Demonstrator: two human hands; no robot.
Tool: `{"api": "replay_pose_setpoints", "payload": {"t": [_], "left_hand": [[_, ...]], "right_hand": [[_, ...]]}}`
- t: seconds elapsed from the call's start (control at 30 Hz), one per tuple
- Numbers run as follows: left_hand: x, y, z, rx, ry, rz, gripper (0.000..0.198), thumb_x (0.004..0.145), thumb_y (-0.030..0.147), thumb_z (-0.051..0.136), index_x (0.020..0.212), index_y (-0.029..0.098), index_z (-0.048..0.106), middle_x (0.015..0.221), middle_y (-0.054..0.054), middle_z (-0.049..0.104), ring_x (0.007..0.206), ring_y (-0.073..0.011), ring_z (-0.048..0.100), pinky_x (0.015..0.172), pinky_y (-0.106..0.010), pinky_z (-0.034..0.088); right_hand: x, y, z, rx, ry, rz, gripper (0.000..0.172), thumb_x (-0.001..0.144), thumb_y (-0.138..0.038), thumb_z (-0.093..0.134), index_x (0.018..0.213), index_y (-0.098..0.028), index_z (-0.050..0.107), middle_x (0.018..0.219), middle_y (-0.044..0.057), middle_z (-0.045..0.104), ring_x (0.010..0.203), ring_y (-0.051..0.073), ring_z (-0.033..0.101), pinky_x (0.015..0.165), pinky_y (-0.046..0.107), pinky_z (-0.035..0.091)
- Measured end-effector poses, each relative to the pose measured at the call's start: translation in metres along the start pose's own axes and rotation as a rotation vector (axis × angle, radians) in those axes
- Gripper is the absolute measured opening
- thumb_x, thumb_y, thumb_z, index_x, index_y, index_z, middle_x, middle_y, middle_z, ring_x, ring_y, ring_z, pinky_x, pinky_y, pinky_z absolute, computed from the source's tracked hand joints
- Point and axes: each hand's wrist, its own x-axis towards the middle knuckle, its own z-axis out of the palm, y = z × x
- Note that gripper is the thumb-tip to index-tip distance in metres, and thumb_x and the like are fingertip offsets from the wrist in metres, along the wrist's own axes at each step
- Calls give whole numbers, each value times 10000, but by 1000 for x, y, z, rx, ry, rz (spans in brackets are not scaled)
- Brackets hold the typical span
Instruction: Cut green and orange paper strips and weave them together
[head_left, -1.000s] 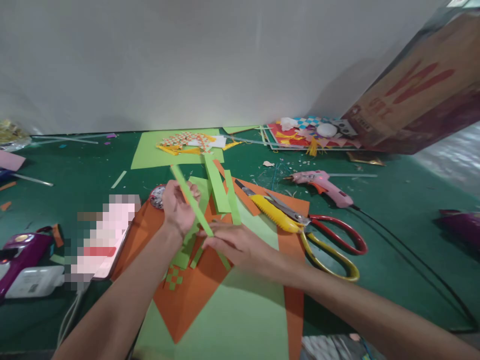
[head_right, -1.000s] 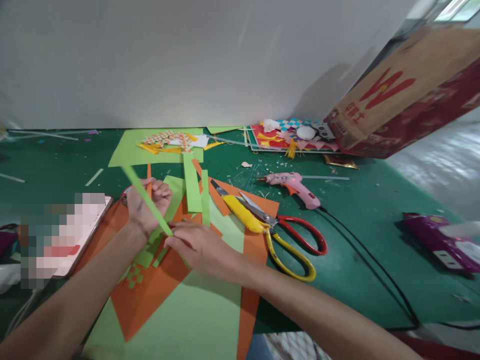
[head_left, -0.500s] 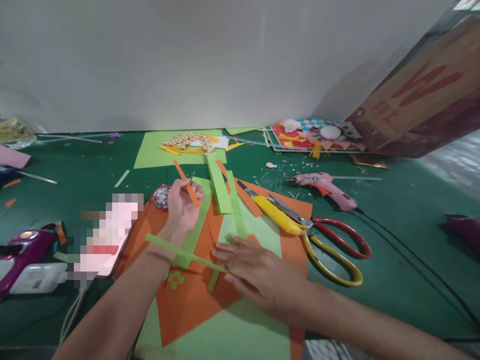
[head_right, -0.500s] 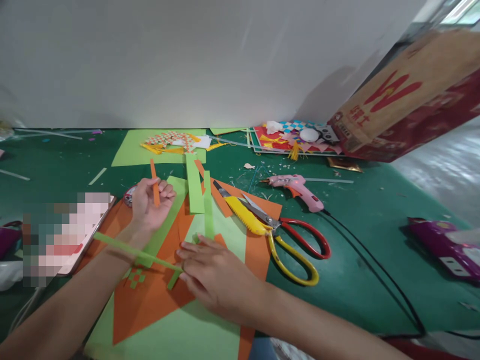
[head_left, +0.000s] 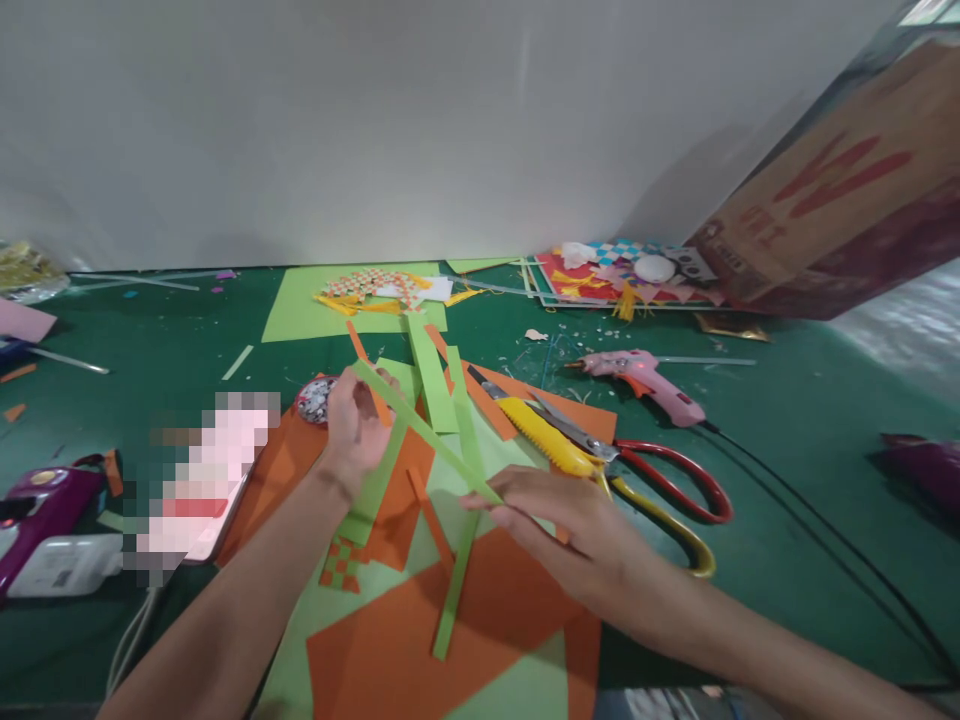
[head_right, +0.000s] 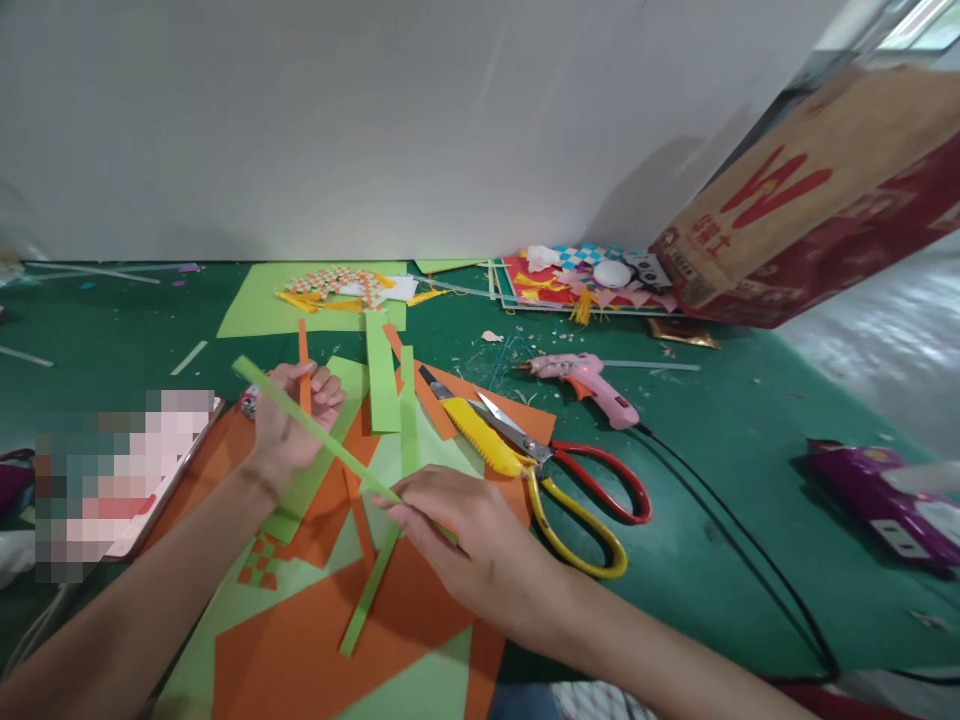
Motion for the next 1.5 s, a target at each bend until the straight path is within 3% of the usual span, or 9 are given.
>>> {"api": "replay_pose_setpoints", "payload": {"t": [0.13, 0.3, 0.5, 0.7, 0.93, 1.07, 1.17, 1.33, 1.5], "left_hand": [[0, 1, 0, -1, -12, -9, 274, 725, 105, 490, 493, 171, 360, 454, 36, 411, 397, -58, 401, 422, -174, 346], [-1, 1, 0, -5, -19, -10, 254, 713, 106, 490, 498, 170, 370, 459, 36, 411, 401, -59, 400, 422, -174, 345], [-2, 3, 3, -6, -39, -35, 258, 712, 103, 472, 485, 169, 367, 456, 26, 407, 402, -63, 399, 417, -173, 347], [-4, 5, 4, 19, -54, -38, 275, 731, 99, 475, 478, 159, 384, 470, 20, 418, 417, -65, 405, 422, -176, 358], [-5, 5, 5, 32, -75, -31, 253, 704, 110, 506, 482, 162, 396, 463, 20, 431, 412, -65, 418, 432, -177, 368], [-5, 5, 5, 27, -72, -21, 246, 695, 105, 505, 480, 163, 401, 454, 21, 432, 406, -65, 407, 424, -176, 360], [-5, 5, 4, 15, -61, -12, 239, 695, 102, 503, 489, 166, 400, 449, 23, 435, 406, -66, 408, 420, -171, 360], [-3, 11, 3, -30, -49, 1, 262, 691, 104, 532, 505, 181, 364, 447, 35, 420, 382, -71, 413, 392, -177, 359], [1, 26, 3, -141, -36, 143, 314, 697, 103, 574, 523, 169, 321, 434, 83, 368, 353, -3, 381, 395, -91, 331]], "right_hand": [[-17, -5, 9, -57, -130, -359, 319, 942, -127, 330, 1006, -157, 642, 897, 90, 723, 858, 154, 656, 811, 269, 533], [-40, 0, 30, -443, -232, -489, 348, 962, -148, 320, 1120, -138, 630, 1206, 57, 658, 1186, 206, 545, 1007, 361, 459], [-38, 14, 47, -671, -142, -372, 376, 924, -131, 378, 1243, -134, 577, 1355, 45, 540, 1270, 229, 476, 1030, 380, 457], [-32, 12, 60, -679, -66, -303, 389, 899, -146, 418, 1255, -134, 572, 1368, 53, 528, 1289, 251, 451, 1006, 401, 483], [-32, 12, 43, -661, -60, -306, 492, 799, 19, 365, 1222, -88, 593, 1326, 103, 555, 1256, 238, 495, 1015, 423, 477], [-30, 16, 25, -616, 62, -316, 421, 822, 15, 358, 1092, -71, 669, 1211, 123, 641, 1169, 222, 577, 956, 348, 525], [-22, 20, 7, -568, 166, -204, 378, 879, -71, 372, 1044, -158, 701, 1034, 97, 725, 953, 200, 688, 827, 334, 581], [-1, 18, -12, -443, -11, 324, 255, 896, -219, 482, 1020, -182, 703, 809, 76, 748, 703, 210, 708, 620, 292, 551], [10, 16, -9, -169, -179, 542, 287, 928, -223, 387, 930, -144, 663, 558, 13, 658, 384, 115, 559, 396, 201, 420]]}}
